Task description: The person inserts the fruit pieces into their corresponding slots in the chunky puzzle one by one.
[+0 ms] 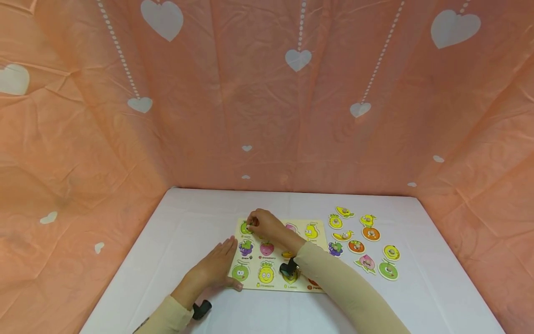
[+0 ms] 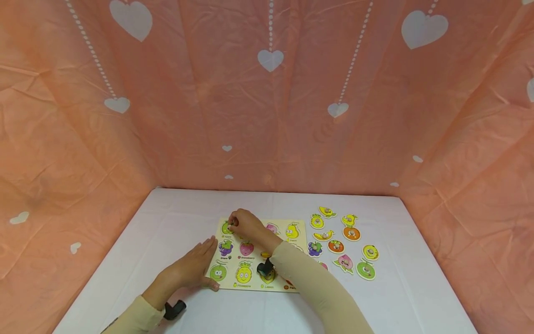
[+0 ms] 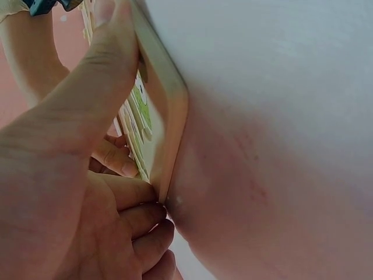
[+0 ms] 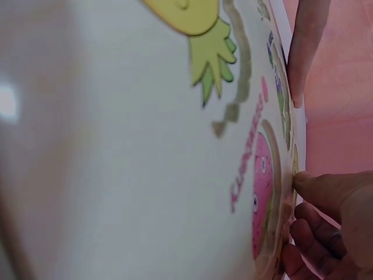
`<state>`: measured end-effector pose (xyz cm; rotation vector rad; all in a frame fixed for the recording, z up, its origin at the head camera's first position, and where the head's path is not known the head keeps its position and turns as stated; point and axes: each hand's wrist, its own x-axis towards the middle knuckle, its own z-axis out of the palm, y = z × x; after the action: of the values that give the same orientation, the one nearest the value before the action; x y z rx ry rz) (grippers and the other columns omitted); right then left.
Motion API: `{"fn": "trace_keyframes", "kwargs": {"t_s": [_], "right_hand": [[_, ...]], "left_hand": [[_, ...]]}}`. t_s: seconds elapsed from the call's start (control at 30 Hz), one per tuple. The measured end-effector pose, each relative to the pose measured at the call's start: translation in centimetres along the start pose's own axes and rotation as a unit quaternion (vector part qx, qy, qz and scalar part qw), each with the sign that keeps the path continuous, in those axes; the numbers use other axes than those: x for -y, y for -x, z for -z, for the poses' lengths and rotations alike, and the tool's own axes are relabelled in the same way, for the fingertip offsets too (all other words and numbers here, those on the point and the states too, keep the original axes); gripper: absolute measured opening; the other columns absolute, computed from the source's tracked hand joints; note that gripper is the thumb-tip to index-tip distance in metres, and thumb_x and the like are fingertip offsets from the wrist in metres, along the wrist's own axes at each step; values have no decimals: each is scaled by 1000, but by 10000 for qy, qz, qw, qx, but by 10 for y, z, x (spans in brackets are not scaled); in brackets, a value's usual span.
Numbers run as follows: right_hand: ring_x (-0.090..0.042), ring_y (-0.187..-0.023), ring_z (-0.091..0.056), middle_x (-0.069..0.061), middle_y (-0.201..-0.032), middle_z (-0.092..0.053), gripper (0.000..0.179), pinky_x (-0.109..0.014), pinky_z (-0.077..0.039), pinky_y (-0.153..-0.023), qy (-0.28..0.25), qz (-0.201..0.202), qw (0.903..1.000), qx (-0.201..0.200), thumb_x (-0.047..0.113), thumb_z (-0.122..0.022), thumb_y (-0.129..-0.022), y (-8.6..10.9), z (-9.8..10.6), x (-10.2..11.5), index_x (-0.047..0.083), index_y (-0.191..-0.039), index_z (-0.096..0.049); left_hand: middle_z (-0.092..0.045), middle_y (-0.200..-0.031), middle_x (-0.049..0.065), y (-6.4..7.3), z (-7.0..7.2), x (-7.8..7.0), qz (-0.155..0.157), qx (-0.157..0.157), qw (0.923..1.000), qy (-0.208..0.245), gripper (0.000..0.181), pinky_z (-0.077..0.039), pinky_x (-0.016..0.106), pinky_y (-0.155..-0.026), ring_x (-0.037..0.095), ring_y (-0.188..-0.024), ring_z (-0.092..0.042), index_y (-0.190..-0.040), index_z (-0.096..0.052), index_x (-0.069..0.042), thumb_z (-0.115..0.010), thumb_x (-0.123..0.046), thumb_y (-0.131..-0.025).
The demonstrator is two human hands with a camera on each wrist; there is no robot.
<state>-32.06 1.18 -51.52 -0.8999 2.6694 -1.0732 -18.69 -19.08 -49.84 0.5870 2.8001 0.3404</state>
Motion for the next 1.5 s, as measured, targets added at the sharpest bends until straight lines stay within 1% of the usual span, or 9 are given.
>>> {"fn": "trace_keyframes", "kwargs": {"t_s": [0.1, 0.3, 0.5, 0.77, 0.97, 1.2, 1.5], "right_hand": [[-9, -78, -54, 2, -89, -59, 6, -23, -49, -70, -15, -4, 10000, -17, 14, -76, -102, 0, 0, 0, 10, -104, -75], [-10, -82, -54, 2, -91, -60, 6, -24, -50, -76, -16, -65, 10000, -12, 15, -75, -102, 0, -1, -1, 10, -106, -75], [-10, -83, -54, 1, -92, -60, 8, -24, -51, -77, -189, -42, 9998, 12, 14, -76, -101, 2, 0, -3, 8, -107, -75], [-12, -87, -56, 0, -97, -62, 15, -25, -52, -81, -367, 1, 9993, 18, 13, -75, -102, 10, 3, -7, 6, -116, -74], [-12, -90, -58, 0, -101, -63, 15, -26, -54, -83, -421, 40, 9991, -33, 13, -72, -104, 20, 9, -10, 7, -118, -73], [-13, -91, -61, -3, -102, -65, 11, -26, -56, -82, -395, 94, 9989, -217, 12, -72, -104, 27, 22, -17, 6, -113, -75], [-11, -89, -59, 2, -98, -63, 11, -26, -56, -80, -331, -54, 9987, -395, 16, -73, -104, 35, 33, -34, 8, -111, -77]], "left_hand": [[-26, -171, 33, 0, 0, 0, -20, -20, 10000, -4, 129, -23, 51, -133, 42, -161, -27, -160, -31, 16, -96, -53, -73], [-26, -171, 33, 1, 2, -2, -28, -45, 10000, 27, 128, -23, 51, -133, 42, -161, -27, -160, -31, 16, -96, -52, -73], [-26, -172, 32, 1, 2, 0, -4, -15, 10000, 96, 130, -23, 52, -133, 41, -161, -26, -161, -30, 15, -97, -53, -72], [-26, -173, 29, 1, 2, 1, 17, 18, 9998, 207, 130, -23, 52, -133, 40, -162, -26, -162, -30, 13, -97, -53, -72], [-26, -172, 31, 1, 2, 0, -30, -13, 9999, 156, 130, -23, 52, -133, 41, -162, -26, -162, -30, 14, -97, -54, -73], [-26, -172, 31, 1, 1, 0, 20, -21, 9999, 114, 130, -23, 51, -133, 41, -162, -26, -162, -30, 14, -97, -52, -71], [-26, -173, 29, 1, 1, -1, 58, -57, 9999, 118, 130, -23, 50, -134, 40, -162, -26, -162, -31, 13, -98, -52, -71]]}}
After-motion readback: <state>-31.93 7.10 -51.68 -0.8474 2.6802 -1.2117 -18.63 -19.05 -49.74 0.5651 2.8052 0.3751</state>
